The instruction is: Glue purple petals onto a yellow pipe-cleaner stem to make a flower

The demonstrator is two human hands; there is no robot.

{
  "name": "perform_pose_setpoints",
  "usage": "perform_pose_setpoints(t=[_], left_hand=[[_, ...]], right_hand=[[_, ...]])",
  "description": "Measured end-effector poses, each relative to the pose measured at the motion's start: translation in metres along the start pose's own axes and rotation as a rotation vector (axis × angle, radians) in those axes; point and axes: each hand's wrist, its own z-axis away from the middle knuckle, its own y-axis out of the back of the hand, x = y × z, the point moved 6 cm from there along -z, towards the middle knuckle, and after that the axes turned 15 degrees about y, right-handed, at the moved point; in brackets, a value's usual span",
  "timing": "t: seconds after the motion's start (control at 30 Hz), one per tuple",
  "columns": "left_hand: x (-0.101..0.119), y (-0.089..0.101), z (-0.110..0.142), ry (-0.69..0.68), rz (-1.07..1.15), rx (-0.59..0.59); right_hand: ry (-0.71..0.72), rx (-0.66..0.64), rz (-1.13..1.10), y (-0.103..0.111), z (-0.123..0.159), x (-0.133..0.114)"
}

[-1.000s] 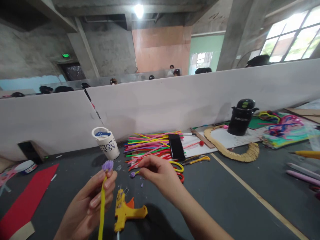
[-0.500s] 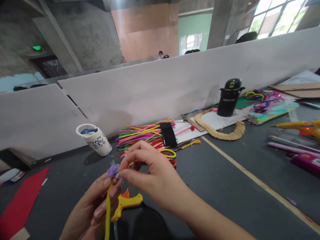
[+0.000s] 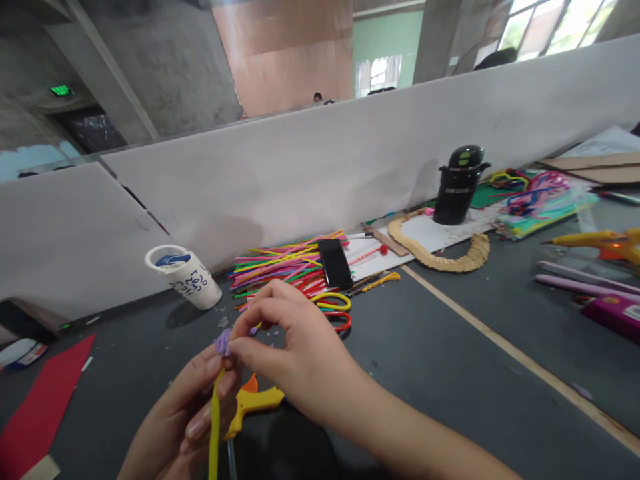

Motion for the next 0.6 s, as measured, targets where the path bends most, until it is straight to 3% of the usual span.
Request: perform_pose_setpoints(t=[0.6], left_hand=[[0.0018,0.0013,0.0029,-0.020,-0.075,0.045]], right_hand=[[0.165,0.017,0.204,-0.0016,0.0042,-0.0099]])
